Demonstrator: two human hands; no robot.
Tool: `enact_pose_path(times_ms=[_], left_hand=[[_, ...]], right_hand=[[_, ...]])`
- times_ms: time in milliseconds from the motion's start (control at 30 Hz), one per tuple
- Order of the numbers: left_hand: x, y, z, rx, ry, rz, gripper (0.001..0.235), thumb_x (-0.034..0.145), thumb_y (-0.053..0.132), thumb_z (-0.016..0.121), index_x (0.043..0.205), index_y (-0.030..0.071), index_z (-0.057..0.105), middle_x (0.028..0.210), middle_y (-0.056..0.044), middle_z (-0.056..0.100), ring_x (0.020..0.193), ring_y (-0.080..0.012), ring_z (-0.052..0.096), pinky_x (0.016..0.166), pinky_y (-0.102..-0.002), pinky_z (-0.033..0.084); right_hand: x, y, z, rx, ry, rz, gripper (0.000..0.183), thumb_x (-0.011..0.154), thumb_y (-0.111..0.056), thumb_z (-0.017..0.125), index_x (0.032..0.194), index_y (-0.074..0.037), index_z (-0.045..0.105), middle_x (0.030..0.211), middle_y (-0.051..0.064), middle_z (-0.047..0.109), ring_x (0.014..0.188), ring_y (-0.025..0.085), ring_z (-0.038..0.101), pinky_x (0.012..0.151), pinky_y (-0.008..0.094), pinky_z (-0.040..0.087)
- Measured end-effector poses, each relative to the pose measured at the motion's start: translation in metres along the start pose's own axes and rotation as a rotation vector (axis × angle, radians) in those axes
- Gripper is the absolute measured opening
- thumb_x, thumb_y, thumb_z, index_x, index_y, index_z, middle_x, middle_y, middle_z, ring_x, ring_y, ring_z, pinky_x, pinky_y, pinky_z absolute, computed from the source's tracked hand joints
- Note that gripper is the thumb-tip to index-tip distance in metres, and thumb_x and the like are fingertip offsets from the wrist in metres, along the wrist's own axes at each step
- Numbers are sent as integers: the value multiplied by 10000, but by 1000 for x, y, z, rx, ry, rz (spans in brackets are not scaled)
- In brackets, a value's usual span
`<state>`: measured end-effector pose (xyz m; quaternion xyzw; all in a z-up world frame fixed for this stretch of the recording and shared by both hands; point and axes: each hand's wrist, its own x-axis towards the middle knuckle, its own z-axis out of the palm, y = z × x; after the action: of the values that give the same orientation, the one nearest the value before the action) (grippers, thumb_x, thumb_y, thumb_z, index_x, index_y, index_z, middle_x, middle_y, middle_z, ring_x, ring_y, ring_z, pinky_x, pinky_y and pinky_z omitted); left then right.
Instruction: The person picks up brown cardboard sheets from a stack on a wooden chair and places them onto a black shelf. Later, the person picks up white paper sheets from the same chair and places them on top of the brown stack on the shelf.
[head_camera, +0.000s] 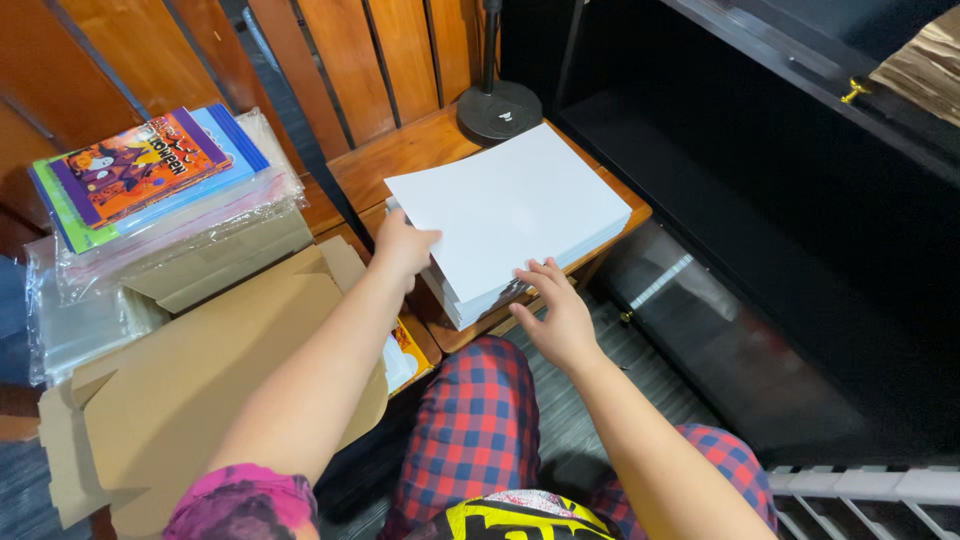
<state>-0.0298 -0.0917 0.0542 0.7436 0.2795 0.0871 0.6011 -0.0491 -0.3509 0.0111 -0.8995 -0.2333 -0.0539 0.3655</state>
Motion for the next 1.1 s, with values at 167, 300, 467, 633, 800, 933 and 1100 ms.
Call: enact_pose_path(times_ms=[167, 300, 467, 633, 800, 933, 1100], left_hand=[[-34, 4, 6, -247, -113, -124, 686, 886, 64, 766, 1473, -94, 447, 1403, -276, 549, 1207, -430, 640, 829, -529, 639], [-57, 10, 15, -441, -207, -212, 700, 955, 74, 681, 1542, -105, 343, 1465, -275, 505, 1253, -400, 611, 917, -501, 606], [-85, 15, 26, -625, -199, -315, 716, 1027, 121, 547, 1617, -48, 178, 1631, -283, 268, 1318, -487, 546, 1040, -543, 517], [-124, 49, 22, -646, -239, -341, 736, 1086, 222, 411, 1664, 26, 0, 1740, -208, 63, 1433, -458, 442, 1236, -604, 179], [-86, -7, 42, -691, -267, -343, 653, 1109, 307, 435, 1635, 79, 124, 1090, -121, 591, 808, -170, 602, 896, -362, 495], [-94, -2, 46, -703, -226, -324, 441, 1074, 318, 547, 1394, 24, 468, 903, -73, 528, 746, -174, 552, 794, -283, 524], [-107, -4, 61, -729, -135, -247, 236, 1047, 307, 628, 1009, 75, 643, 841, -91, 672, 714, -152, 603, 769, -282, 478]], right_hand=[[-9, -11, 12, 589, 280, 314, 546, 892, -157, 816, 1382, -131, 576, 1205, 32, 590, 1149, 171, 606, 899, 275, 583], [-9, -28, 8, 1100, 201, 560, 629, 989, -125, 703, 1497, 52, 376, 1028, 135, 657, 869, 153, 723, 721, 197, 615], [-5, -41, -3, 1234, 35, 642, 545, 1012, -228, 682, 1447, 27, 476, 1006, 159, 719, 917, 223, 767, 773, 285, 626], [5, -49, -3, 1251, -54, 668, 507, 1034, -252, 648, 1451, -3, 503, 1040, 160, 738, 958, 234, 767, 838, 329, 626], [22, -56, 8, 1276, -81, 722, 397, 1029, -227, 661, 1332, -9, 526, 1020, 133, 713, 937, 223, 749, 827, 327, 632], [39, -45, 30, 1330, -27, 755, 521, 998, -201, 717, 1383, -10, 424, 1007, 172, 677, 916, 278, 745, 800, 392, 653], [40, -67, 17, 1196, 117, 790, 649, 993, -157, 680, 1502, -27, 299, 1081, 191, 558, 899, 292, 689, 796, 492, 649]])
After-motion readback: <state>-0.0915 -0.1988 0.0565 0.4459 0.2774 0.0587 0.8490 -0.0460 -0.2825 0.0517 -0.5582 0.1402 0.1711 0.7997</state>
